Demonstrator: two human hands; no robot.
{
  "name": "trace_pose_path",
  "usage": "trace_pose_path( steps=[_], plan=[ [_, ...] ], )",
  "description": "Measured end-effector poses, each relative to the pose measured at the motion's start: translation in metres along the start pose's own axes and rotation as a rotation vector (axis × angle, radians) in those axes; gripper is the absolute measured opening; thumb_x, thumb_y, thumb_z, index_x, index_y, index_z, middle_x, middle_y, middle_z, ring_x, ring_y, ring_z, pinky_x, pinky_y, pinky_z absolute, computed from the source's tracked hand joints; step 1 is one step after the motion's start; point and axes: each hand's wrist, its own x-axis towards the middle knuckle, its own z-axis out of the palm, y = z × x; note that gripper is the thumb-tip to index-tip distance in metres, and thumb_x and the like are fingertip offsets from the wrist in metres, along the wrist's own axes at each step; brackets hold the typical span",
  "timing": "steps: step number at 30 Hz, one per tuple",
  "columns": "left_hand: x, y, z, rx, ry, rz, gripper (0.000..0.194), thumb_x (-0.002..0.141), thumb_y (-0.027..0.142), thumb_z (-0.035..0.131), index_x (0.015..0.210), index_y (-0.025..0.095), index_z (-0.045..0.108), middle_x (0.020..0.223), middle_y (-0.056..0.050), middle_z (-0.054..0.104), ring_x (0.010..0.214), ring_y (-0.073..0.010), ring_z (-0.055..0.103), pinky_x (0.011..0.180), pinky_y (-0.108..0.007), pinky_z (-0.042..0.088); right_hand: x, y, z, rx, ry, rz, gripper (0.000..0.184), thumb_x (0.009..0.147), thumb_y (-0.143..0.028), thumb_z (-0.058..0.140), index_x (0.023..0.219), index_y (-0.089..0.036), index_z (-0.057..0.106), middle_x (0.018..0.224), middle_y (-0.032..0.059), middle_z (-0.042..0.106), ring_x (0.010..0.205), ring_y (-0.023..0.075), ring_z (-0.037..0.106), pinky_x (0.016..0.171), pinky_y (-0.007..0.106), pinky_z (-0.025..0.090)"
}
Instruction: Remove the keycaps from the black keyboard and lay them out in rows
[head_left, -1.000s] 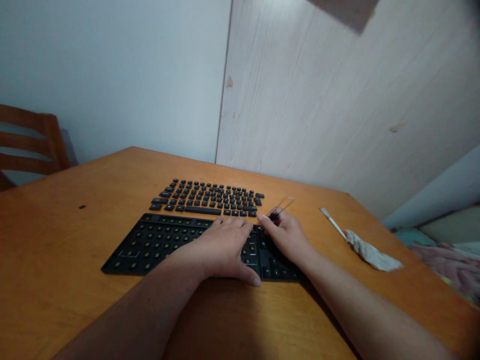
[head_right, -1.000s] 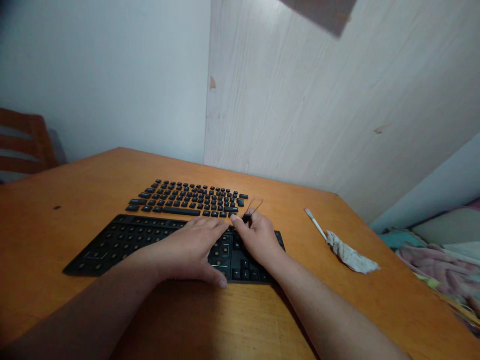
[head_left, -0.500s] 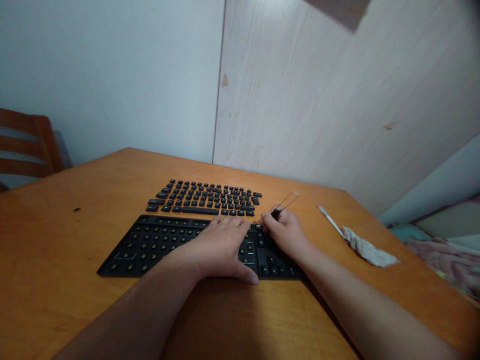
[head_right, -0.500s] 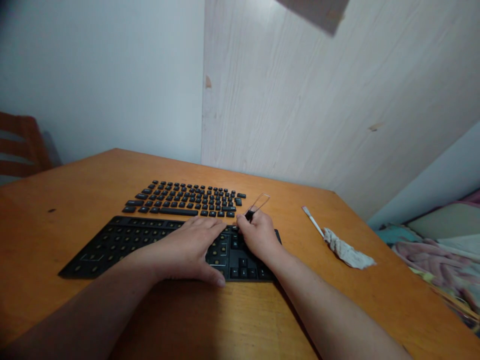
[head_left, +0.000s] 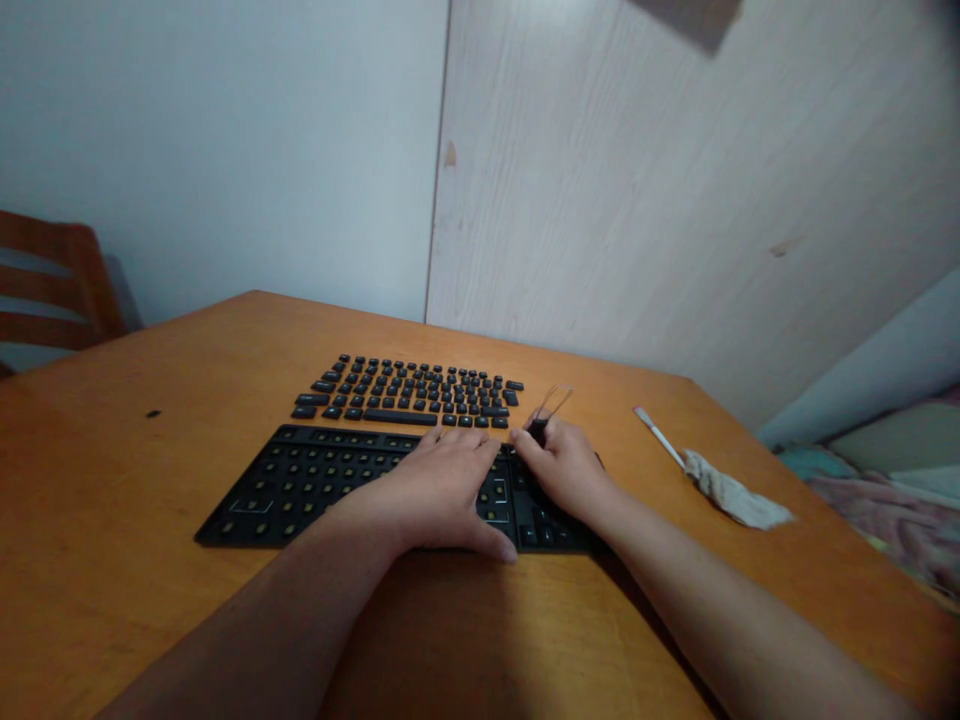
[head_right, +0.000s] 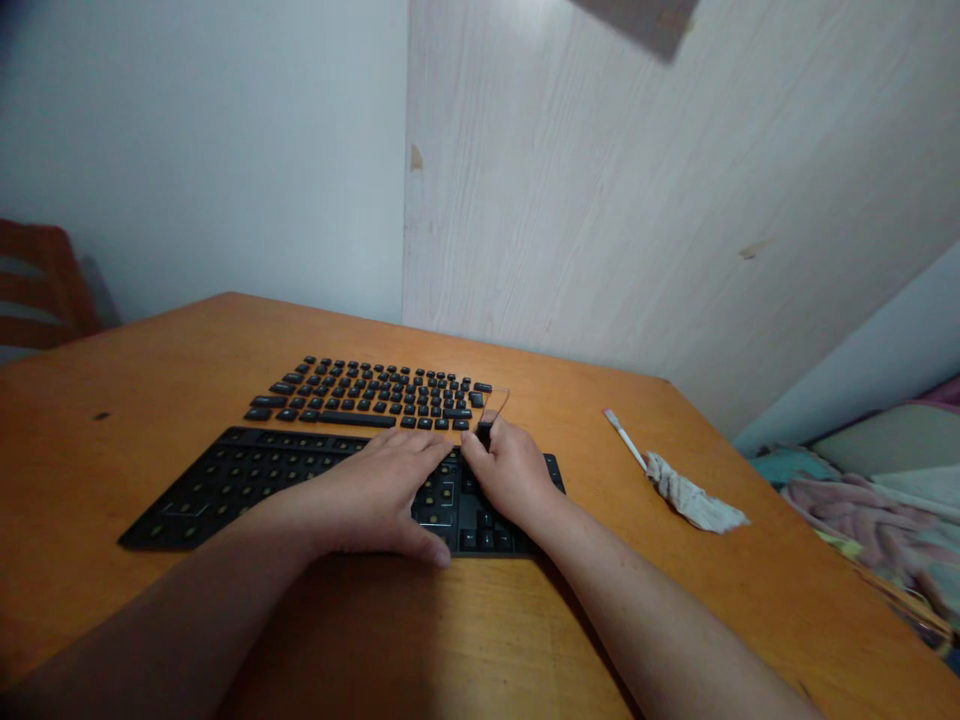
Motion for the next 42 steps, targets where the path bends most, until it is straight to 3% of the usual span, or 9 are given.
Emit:
trace_pose_path(
  steps=[8, 17, 26, 34, 38, 42],
  plan=[
    [-0.001, -0.002, 0.001, 0.000, 0.006, 0.021, 0.116, 0.053, 0.083, 0.064, 0.146, 0.020, 0.037, 0.145, -0.015, 0.047, 0.133, -0.0374, 0.041, 0.114, -0.048, 0.026, 0.005, 0.011, 0.004, 0.095, 0.018, 0.044, 0.016, 0.085, -0.032, 0.057, 0.076, -0.020, 0.060, 0.066, -0.0002, 0.063, 0.064, 0.0175, 0.059, 0.060, 0.028, 0.042],
    [-0.001, -0.003, 0.002, 0.006, 0.003, 0.020, 0.115, 0.054, 0.085, 0.061, 0.145, 0.018, 0.039, 0.145, -0.015, 0.047, 0.133, -0.0367, 0.042, 0.114, -0.048, 0.026, 0.003, 0.004, 0.001, 0.102, 0.048, -0.032, 0.016, 0.086, -0.029, 0.054, 0.073, -0.020, 0.059, 0.071, 0.0009, 0.065, 0.066, 0.0173, 0.059, 0.064, 0.029, 0.043],
    [-0.001, -0.005, 0.005, 0.001, 0.008, 0.010, 0.115, 0.053, 0.086, 0.062, 0.144, 0.020, 0.038, 0.148, -0.015, 0.044, 0.135, -0.0376, 0.039, 0.116, -0.049, 0.022, 0.003, 0.004, 0.001, 0.141, 0.065, -0.020, 0.013, 0.085, -0.024, 0.053, 0.075, -0.019, 0.061, 0.072, 0.0007, 0.065, 0.065, 0.0166, 0.059, 0.062, 0.027, 0.042],
    [-0.001, -0.003, 0.003, -0.002, 0.032, 0.029, 0.111, 0.053, 0.082, 0.067, 0.141, 0.019, 0.043, 0.138, -0.014, 0.053, 0.127, -0.0354, 0.046, 0.111, -0.047, 0.031, -0.001, 0.002, 0.002, 0.037, 0.052, -0.115, 0.015, 0.086, -0.024, 0.054, 0.074, -0.019, 0.061, 0.071, 0.0012, 0.065, 0.062, 0.0154, 0.058, 0.061, 0.026, 0.042],
    [-0.001, -0.003, 0.003, 0.003, 0.033, 0.021, 0.110, 0.052, 0.083, 0.065, 0.140, 0.020, 0.044, 0.139, -0.014, 0.052, 0.128, -0.0362, 0.046, 0.111, -0.047, 0.029, 0.003, 0.003, -0.001, 0.084, 0.103, -0.067, 0.018, 0.085, -0.028, 0.055, 0.070, -0.019, 0.057, 0.066, 0.0007, 0.061, 0.061, 0.0157, 0.057, 0.059, 0.026, 0.041],
    [-0.001, -0.002, 0.002, 0.004, 0.025, 0.011, 0.108, 0.053, 0.082, 0.066, 0.139, 0.020, 0.046, 0.139, -0.014, 0.053, 0.127, -0.0358, 0.046, 0.111, -0.046, 0.030, 0.008, 0.010, -0.007, 0.198, 0.153, 0.075, 0.018, 0.083, -0.034, 0.057, 0.071, -0.020, 0.054, 0.059, -0.0016, 0.058, 0.056, 0.0153, 0.054, 0.055, 0.026, 0.040]
  ],
)
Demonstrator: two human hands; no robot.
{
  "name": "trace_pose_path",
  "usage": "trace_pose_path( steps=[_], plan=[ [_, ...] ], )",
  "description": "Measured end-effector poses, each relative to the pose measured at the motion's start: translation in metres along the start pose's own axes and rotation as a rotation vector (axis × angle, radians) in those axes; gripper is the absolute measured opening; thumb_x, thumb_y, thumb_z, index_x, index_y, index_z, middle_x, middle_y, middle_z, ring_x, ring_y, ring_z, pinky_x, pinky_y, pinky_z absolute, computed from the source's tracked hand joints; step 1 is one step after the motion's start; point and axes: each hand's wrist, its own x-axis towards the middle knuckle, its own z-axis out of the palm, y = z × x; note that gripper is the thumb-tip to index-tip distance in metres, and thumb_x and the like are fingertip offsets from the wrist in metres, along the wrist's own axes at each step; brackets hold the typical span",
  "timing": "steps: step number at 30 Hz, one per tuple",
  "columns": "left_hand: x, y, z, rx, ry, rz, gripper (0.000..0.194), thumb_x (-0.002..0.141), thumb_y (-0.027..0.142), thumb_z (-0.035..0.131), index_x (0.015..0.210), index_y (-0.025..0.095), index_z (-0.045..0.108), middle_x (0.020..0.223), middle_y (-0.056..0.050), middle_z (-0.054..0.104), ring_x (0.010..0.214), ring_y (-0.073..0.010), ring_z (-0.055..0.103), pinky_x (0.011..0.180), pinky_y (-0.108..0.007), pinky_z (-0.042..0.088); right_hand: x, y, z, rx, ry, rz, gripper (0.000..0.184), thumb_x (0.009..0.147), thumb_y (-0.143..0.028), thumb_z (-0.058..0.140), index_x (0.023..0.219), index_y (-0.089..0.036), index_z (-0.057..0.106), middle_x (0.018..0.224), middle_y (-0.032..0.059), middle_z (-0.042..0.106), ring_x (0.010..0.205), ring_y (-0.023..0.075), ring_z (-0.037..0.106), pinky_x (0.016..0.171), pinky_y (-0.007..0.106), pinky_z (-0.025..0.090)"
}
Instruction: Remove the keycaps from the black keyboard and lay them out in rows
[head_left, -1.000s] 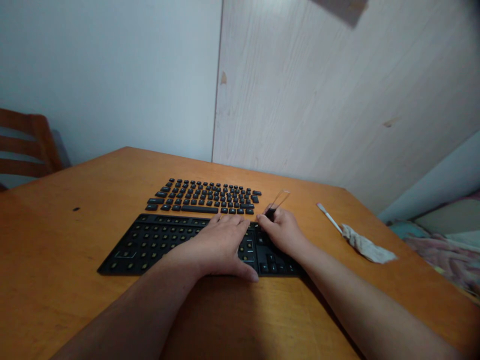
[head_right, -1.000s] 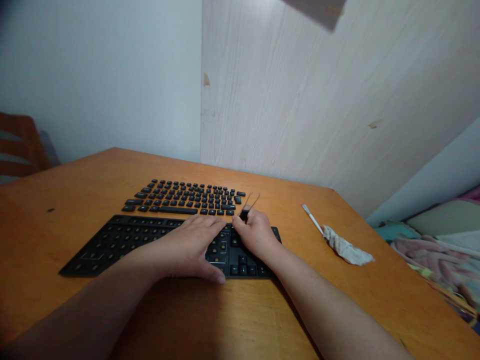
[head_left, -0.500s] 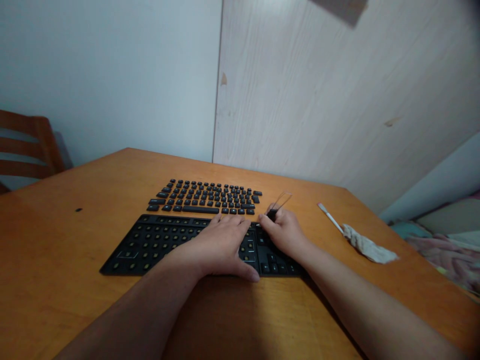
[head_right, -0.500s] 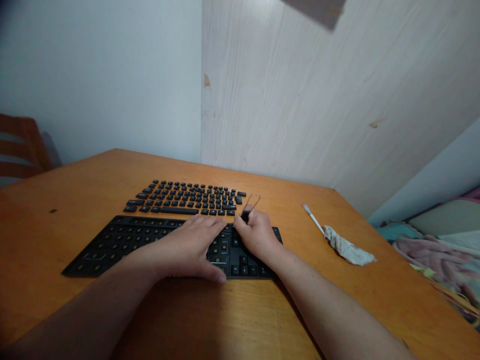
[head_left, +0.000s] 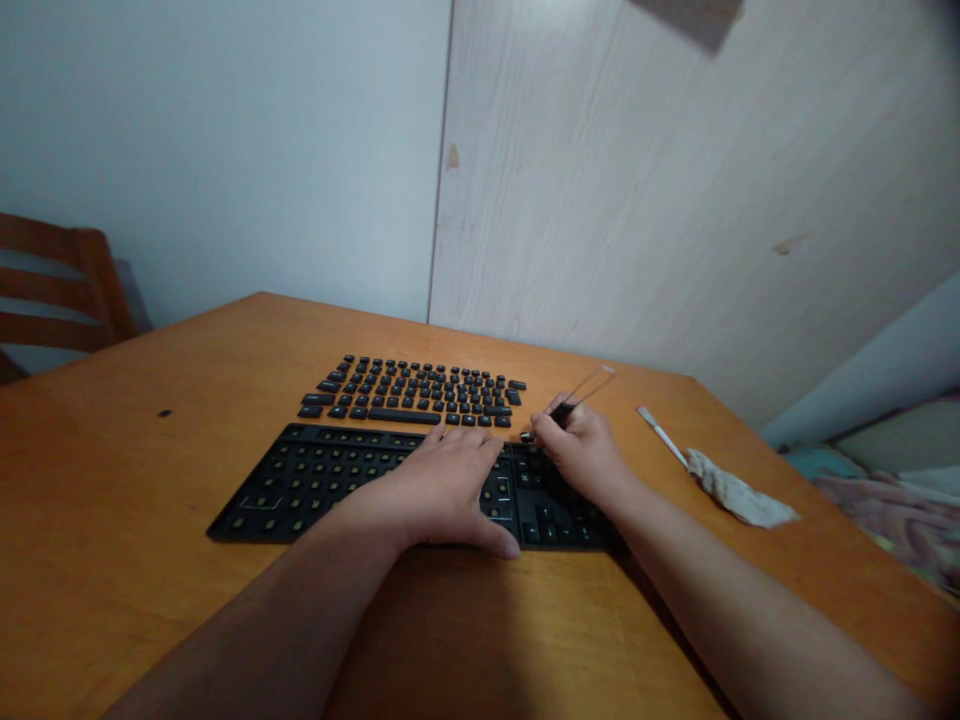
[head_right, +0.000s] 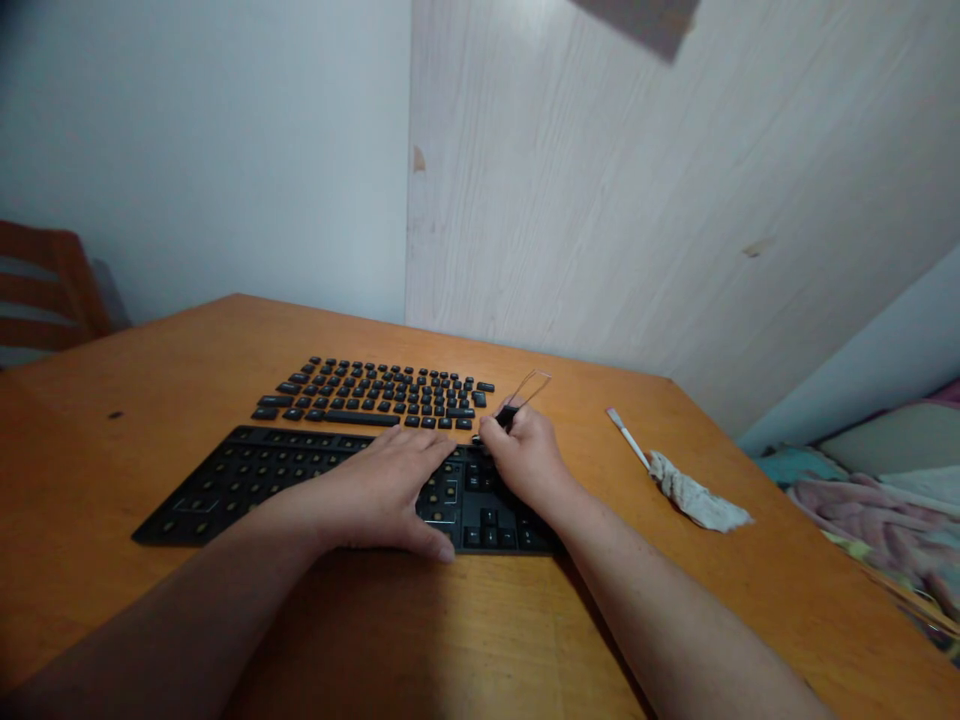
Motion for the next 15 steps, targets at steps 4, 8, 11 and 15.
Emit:
trace_pose_path(
  steps=[4, 8, 11, 15],
  plan=[
    [0.000, -0.001, 0.000, 0.005, -0.008, 0.004, 0.111, 0.053, 0.083, 0.065, 0.141, 0.019, 0.044, 0.144, -0.015, 0.049, 0.131, -0.0367, 0.044, 0.112, -0.047, 0.029, 0.009, 0.005, -0.011, 0.009, 0.055, 0.136, 0.021, 0.081, -0.038, 0.059, 0.071, -0.019, 0.055, 0.057, -0.0007, 0.060, 0.051, 0.0139, 0.053, 0.051, 0.024, 0.038],
    [0.000, -0.003, 0.002, 0.004, -0.020, -0.002, 0.115, 0.053, 0.084, 0.063, 0.144, 0.018, 0.041, 0.149, -0.015, 0.044, 0.135, -0.0364, 0.040, 0.116, -0.047, 0.024, 0.022, 0.015, -0.026, -0.024, 0.116, 0.179, 0.024, 0.080, -0.038, 0.058, 0.066, -0.018, 0.056, 0.054, 0.0003, 0.059, 0.048, 0.0130, 0.051, 0.048, 0.023, 0.037],
    [0.000, -0.004, 0.003, 0.004, -0.030, -0.009, 0.118, 0.053, 0.086, 0.062, 0.146, 0.018, 0.039, 0.152, -0.016, 0.040, 0.139, -0.0370, 0.035, 0.118, -0.050, 0.020, 0.034, 0.031, -0.035, -0.080, 0.168, 0.161, 0.025, 0.079, -0.036, 0.057, 0.062, -0.018, 0.056, 0.052, 0.0007, 0.058, 0.048, 0.0133, 0.052, 0.048, 0.023, 0.037],
    [0.000, -0.005, 0.003, 0.010, -0.020, 0.002, 0.116, 0.053, 0.085, 0.062, 0.145, 0.017, 0.041, 0.150, -0.016, 0.043, 0.138, -0.0376, 0.037, 0.117, -0.051, 0.023, 0.044, 0.055, -0.040, -0.082, 0.173, 0.195, 0.022, 0.077, -0.035, 0.057, 0.061, -0.019, 0.055, 0.054, 0.0017, 0.060, 0.047, 0.0137, 0.053, 0.047, 0.024, 0.038]
  ],
)
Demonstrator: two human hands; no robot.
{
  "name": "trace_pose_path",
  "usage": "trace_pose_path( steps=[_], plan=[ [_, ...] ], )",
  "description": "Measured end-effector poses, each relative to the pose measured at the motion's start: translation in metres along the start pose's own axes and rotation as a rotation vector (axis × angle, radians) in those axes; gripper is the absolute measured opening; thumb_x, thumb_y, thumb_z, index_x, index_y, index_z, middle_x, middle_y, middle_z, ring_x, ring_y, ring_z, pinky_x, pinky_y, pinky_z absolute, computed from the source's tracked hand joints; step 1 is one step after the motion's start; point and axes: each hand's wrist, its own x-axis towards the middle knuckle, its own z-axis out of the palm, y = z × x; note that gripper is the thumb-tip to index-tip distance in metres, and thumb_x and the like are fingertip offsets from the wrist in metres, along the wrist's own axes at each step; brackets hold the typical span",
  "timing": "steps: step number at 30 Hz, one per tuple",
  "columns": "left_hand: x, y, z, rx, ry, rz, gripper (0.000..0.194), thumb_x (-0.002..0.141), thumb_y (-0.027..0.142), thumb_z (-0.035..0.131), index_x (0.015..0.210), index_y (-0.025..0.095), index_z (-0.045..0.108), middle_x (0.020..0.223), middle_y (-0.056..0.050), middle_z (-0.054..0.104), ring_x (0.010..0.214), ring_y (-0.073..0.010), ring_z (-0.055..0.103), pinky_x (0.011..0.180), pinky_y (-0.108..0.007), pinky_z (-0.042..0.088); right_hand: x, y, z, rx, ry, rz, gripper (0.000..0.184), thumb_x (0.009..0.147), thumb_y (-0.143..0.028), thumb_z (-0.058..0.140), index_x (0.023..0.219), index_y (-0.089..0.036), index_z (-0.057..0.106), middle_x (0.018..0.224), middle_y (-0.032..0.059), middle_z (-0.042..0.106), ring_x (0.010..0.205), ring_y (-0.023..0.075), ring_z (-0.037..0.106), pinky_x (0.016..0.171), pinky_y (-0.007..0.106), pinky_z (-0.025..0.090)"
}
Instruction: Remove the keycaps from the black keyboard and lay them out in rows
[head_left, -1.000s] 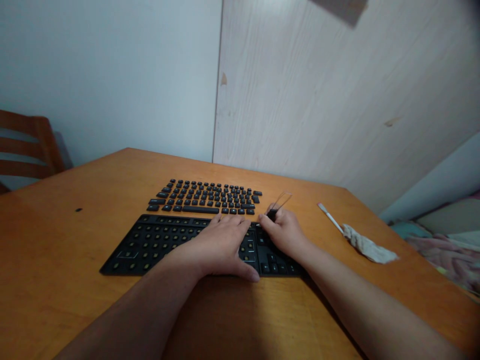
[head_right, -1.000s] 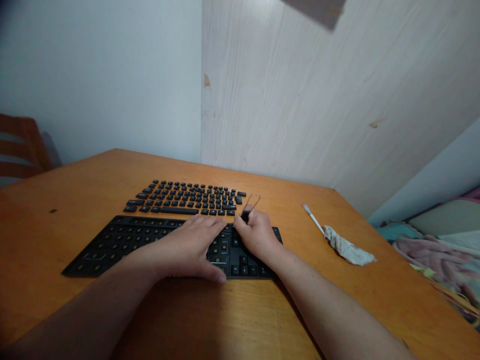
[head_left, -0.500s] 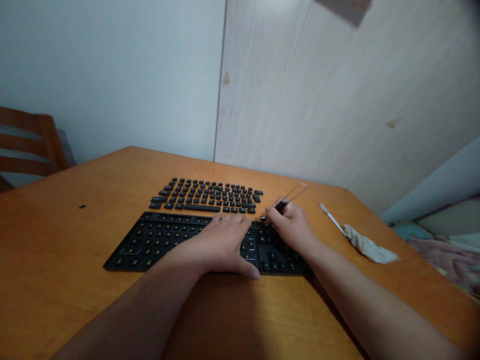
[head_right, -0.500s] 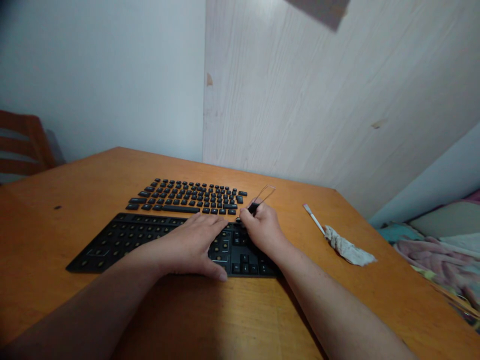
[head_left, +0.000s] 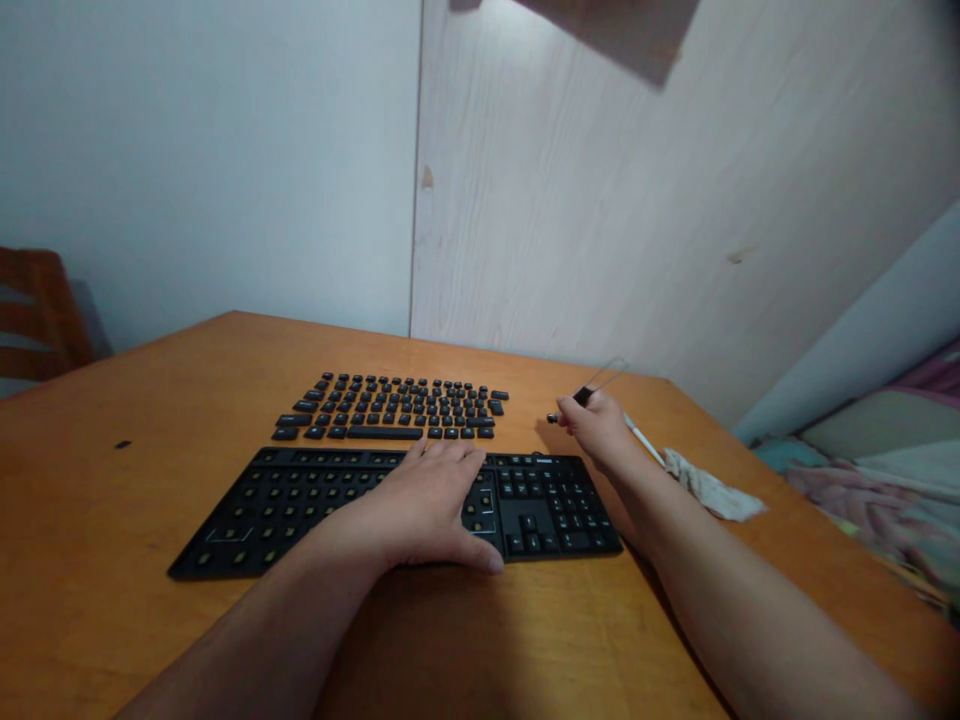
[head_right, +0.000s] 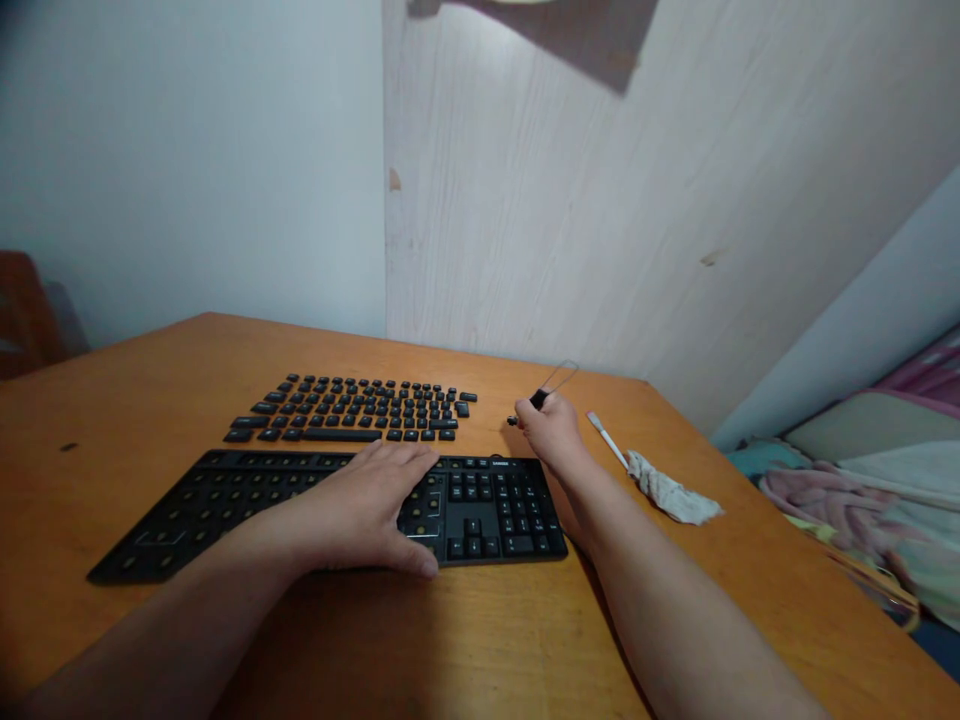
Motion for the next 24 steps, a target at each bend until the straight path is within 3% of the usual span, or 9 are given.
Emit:
trace_pose_path(
  steps=[12, 24],
  plan=[
    [0.002, 0.003, -0.003, 0.030, -0.021, -0.023, 0.120, 0.054, 0.084, 0.063, 0.148, 0.014, 0.039, 0.154, -0.017, 0.038, 0.140, -0.0391, 0.033, 0.117, -0.051, 0.025, 0.003, 0.018, 0.021, -0.005, -0.111, 0.025, 0.019, 0.077, -0.032, 0.058, 0.064, -0.020, 0.054, 0.056, 0.0010, 0.061, 0.050, 0.0138, 0.055, 0.048, 0.023, 0.040],
    [0.000, 0.003, -0.004, 0.002, -0.024, -0.023, 0.119, 0.054, 0.084, 0.063, 0.148, 0.015, 0.039, 0.153, -0.018, 0.039, 0.140, -0.0394, 0.035, 0.116, -0.050, 0.025, 0.005, 0.016, 0.021, 0.011, -0.162, 0.028, 0.020, 0.077, -0.033, 0.060, 0.063, -0.019, 0.055, 0.054, 0.0014, 0.062, 0.048, 0.0139, 0.056, 0.046, 0.023, 0.041]
  ],
)
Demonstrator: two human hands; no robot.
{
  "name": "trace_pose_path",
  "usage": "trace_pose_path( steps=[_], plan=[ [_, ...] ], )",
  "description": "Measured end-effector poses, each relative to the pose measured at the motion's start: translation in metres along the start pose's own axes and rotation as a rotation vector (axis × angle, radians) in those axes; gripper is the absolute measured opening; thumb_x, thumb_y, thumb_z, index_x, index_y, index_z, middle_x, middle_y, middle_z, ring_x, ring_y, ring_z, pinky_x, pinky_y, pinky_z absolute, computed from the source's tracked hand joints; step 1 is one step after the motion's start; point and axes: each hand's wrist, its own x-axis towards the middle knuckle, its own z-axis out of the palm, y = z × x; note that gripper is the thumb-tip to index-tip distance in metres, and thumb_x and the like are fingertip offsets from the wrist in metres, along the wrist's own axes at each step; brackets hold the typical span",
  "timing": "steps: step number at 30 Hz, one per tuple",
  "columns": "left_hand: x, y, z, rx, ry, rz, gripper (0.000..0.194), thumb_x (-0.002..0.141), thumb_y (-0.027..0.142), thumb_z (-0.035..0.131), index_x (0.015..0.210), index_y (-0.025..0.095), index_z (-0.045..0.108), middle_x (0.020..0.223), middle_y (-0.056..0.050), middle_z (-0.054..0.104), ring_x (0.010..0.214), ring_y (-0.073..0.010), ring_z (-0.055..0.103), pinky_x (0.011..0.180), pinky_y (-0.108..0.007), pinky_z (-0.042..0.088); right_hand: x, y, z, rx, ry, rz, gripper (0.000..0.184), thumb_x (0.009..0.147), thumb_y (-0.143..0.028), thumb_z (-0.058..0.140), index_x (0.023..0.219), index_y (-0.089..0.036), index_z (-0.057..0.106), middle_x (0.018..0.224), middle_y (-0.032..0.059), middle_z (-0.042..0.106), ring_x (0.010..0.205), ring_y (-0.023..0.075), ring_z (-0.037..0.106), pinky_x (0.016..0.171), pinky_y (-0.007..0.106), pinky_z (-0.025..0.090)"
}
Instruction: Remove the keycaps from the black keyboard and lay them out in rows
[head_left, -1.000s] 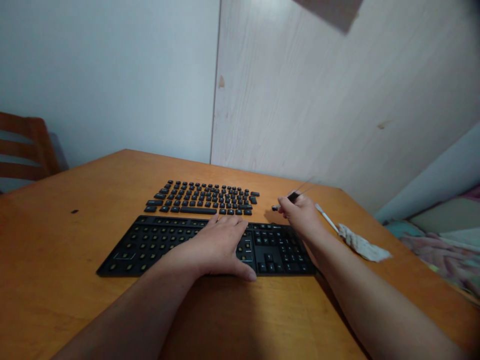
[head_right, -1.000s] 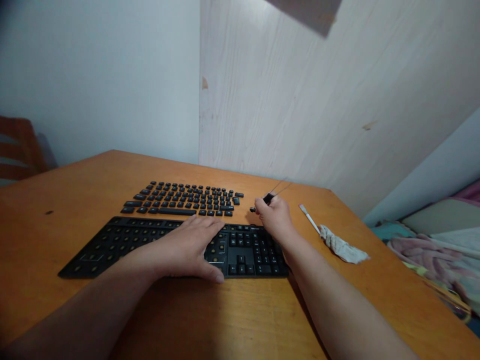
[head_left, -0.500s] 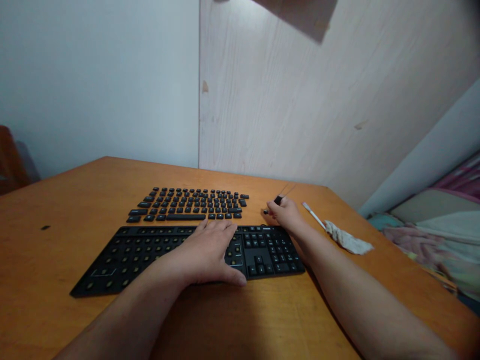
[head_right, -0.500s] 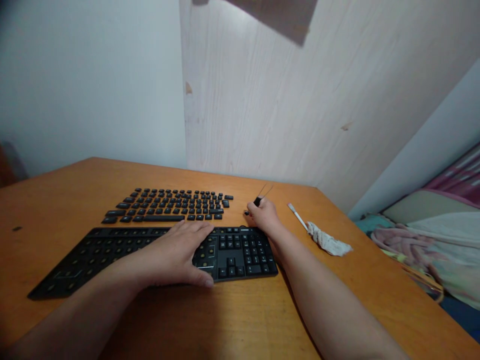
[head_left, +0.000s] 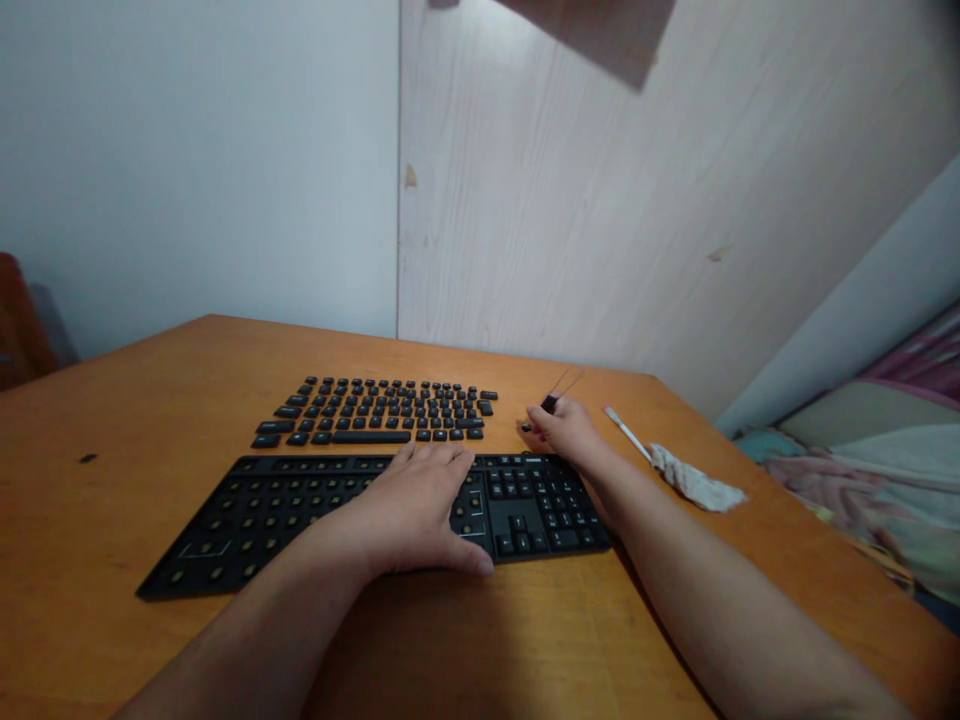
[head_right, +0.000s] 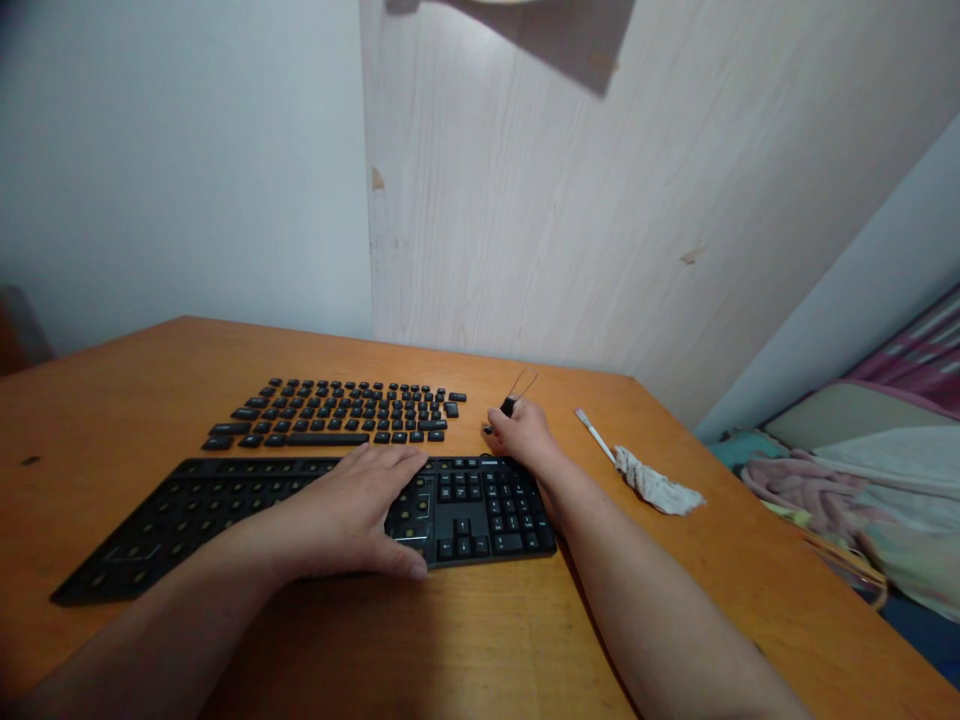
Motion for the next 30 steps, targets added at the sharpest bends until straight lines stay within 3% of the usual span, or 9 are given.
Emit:
trace_pose_path(
  steps=[18, 30],
  plan=[
    [0.001, -0.003, 0.004, 0.001, 0.016, 0.009, 0.118, 0.054, 0.086, 0.060, 0.148, 0.018, 0.039, 0.154, -0.016, 0.038, 0.140, -0.0397, 0.033, 0.117, -0.050, 0.023, 0.006, 0.012, 0.003, -0.010, 0.007, 0.004, 0.023, 0.079, -0.036, 0.060, 0.065, -0.018, 0.056, 0.054, 0.0017, 0.062, 0.048, 0.0133, 0.057, 0.047, 0.022, 0.041],
    [0.001, 0.000, 0.000, -0.009, -0.011, -0.001, 0.117, 0.054, 0.085, 0.061, 0.147, 0.019, 0.039, 0.154, -0.017, 0.038, 0.141, -0.0398, 0.032, 0.117, -0.051, 0.021, 0.003, 0.007, -0.004, 0.010, 0.037, 0.014, 0.025, 0.078, -0.037, 0.061, 0.062, -0.019, 0.056, 0.055, 0.0021, 0.063, 0.047, 0.0133, 0.057, 0.047, 0.023, 0.042]
  ],
)
